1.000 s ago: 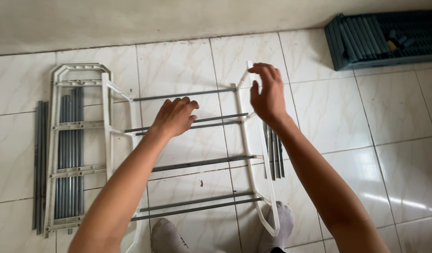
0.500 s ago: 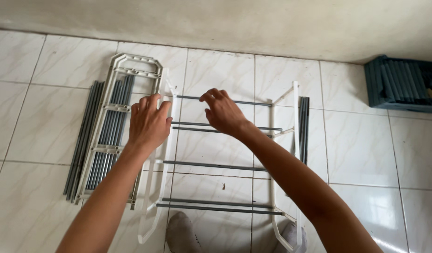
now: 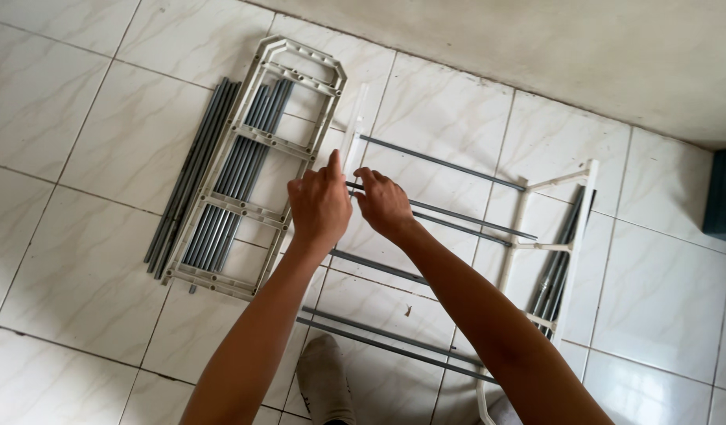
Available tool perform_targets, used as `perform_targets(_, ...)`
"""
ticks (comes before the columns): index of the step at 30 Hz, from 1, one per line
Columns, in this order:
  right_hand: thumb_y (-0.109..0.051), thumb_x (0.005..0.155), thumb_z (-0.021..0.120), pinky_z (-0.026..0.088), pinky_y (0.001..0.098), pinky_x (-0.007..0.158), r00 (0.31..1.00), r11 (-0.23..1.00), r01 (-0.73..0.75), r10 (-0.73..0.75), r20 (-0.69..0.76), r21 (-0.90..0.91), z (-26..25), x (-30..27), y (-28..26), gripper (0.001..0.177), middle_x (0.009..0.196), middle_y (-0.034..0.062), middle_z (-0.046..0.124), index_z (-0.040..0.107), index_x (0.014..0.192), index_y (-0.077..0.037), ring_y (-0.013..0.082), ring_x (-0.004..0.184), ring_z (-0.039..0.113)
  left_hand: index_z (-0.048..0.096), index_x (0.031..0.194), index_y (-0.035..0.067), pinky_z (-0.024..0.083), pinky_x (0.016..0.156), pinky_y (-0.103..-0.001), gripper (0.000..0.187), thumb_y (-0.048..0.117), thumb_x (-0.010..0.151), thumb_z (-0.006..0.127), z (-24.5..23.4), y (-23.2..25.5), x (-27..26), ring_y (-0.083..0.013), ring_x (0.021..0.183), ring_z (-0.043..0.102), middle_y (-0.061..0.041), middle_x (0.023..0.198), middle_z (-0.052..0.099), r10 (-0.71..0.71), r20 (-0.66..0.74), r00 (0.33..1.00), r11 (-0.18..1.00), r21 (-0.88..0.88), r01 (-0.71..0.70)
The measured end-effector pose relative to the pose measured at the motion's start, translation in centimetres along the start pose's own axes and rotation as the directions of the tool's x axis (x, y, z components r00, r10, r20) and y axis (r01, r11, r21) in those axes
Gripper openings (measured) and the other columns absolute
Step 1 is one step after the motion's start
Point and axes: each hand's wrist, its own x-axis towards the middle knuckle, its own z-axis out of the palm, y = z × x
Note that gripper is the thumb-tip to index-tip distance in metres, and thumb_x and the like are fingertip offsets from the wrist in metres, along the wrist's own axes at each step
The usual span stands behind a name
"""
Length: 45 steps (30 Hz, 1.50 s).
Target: The person assembles a white plastic rack by inserting gray metal rods into slots on the side frames. They repeatedly pick rods from a stack, align them with the frame slots, and press them into place until the rack is fully assembled.
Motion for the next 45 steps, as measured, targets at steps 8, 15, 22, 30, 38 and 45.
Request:
perform_targets(8, -0.016, 0.091, 0.074, 0.055, 0.046, 0.064, 0.987, 0.991, 0.092, -0.079, -0.139, 0.092, 0.9, 0.3, 1.4, 0.015, 0.093, 0.0089, 0.072, 0.064, 0.091, -0.004, 0.0346, 0.073, 0.07, 0.047, 0.155, 0.019, 0.04, 0.079, -0.046, 0.061, 0.014, 0.096, 0.065, -1.3, -0.6, 0.6, -0.025, 0.088, 0.065, -0.003, 0.083, 0.072, -0.031, 0.125, 0.992, 0.998, -0.046, 0.037)
perform_targets(15, -0.016, 0.091, 0.073, 0.055, 0.0473, 0.061, 0.991, 0.987, 0.129, -0.125, -0.044, 0.099, -1.1, 1.0, 1.3, 0.015, 0.085, 0.0107, 0.075, 0.066, 0.085, -0.004, 0.0356, 0.074, 0.07, 0.047, 0.155, 0.021, 0.039, 0.082, -0.046, 0.064, 0.015, 0.094, 0.068, -1.6, -1.3, 0.5, -0.0217, 0.089, 0.063, 0.003, 0.084, 0.072, 0.017, 0.032, 0.999, 1.0, -0.014, -0.016)
perform_targets(22, -0.021, 0.094, 0.073, 0.052, 0.0461, 0.06, 0.977, 0.994, -0.028, 0.006, 0.211, 0.101, -2.2, 2.5, 2.0, 0.019, 0.072, 0.0161, 0.071, 0.067, 0.087, -0.004, 0.0319, 0.065, 0.067, 0.046, 0.154, 0.022, 0.039, 0.082, -0.047, 0.065, 0.018, 0.093, 0.068, -1.9, -1.5, 0.9, -0.0217, 0.087, 0.063, 0.002, 0.086, 0.073, 0.022, 0.056, 0.998, 1.0, 0.014, -0.023)
perform_targets(30, -0.022, 0.094, 0.076, 0.051, 0.0437, 0.061, 0.942, 0.986, -0.059, 0.002, 0.336, 0.158, -1.8, 4.6, 3.2, 0.023, 0.075, 0.0148, 0.073, 0.067, 0.086, -0.002, 0.0304, 0.068, 0.066, 0.048, 0.153, 0.024, 0.039, 0.082, -0.047, 0.059, 0.018, 0.096, 0.064, -1.8, -0.1, 0.5, -0.0232, 0.085, 0.063, 0.002, 0.083, 0.072, -0.102, 0.069, 0.992, 0.993, -0.05, 0.106)
perform_targets(38, -0.019, 0.095, 0.071, 0.055, 0.0473, 0.065, 0.981, 0.978, 0.192, -0.194, -0.018, -0.084, -1.3, 0.8, 2.4, 0.016, 0.091, 0.0098, 0.071, 0.061, 0.093, -0.006, 0.0356, 0.074, 0.069, 0.046, 0.155, 0.026, 0.038, 0.082, -0.045, 0.061, 0.018, 0.097, 0.064, -0.3, 0.9, -0.4, -0.0206, 0.083, 0.062, 0.006, 0.086, 0.071, -0.209, 0.018, 0.978, 0.97, -0.123, 0.21)
perform_targets(45, -0.017, 0.092, 0.073, 0.054, 0.0469, 0.062, 0.995, 0.993, 0.078, -0.084, 0.059, 0.083, -1.3, 0.7, 3.0, 0.014, 0.08, 0.0128, 0.073, 0.066, 0.089, -0.004, 0.0343, 0.07, 0.068, 0.042, 0.157, 0.026, 0.039, 0.082, -0.048, 0.065, 0.021, 0.097, 0.066, -0.1, 1.1, -0.6, -0.0207, 0.083, 0.062, 0.004, 0.082, 0.069, -0.165, 0.004, 0.986, 0.986, -0.015, 0.165)
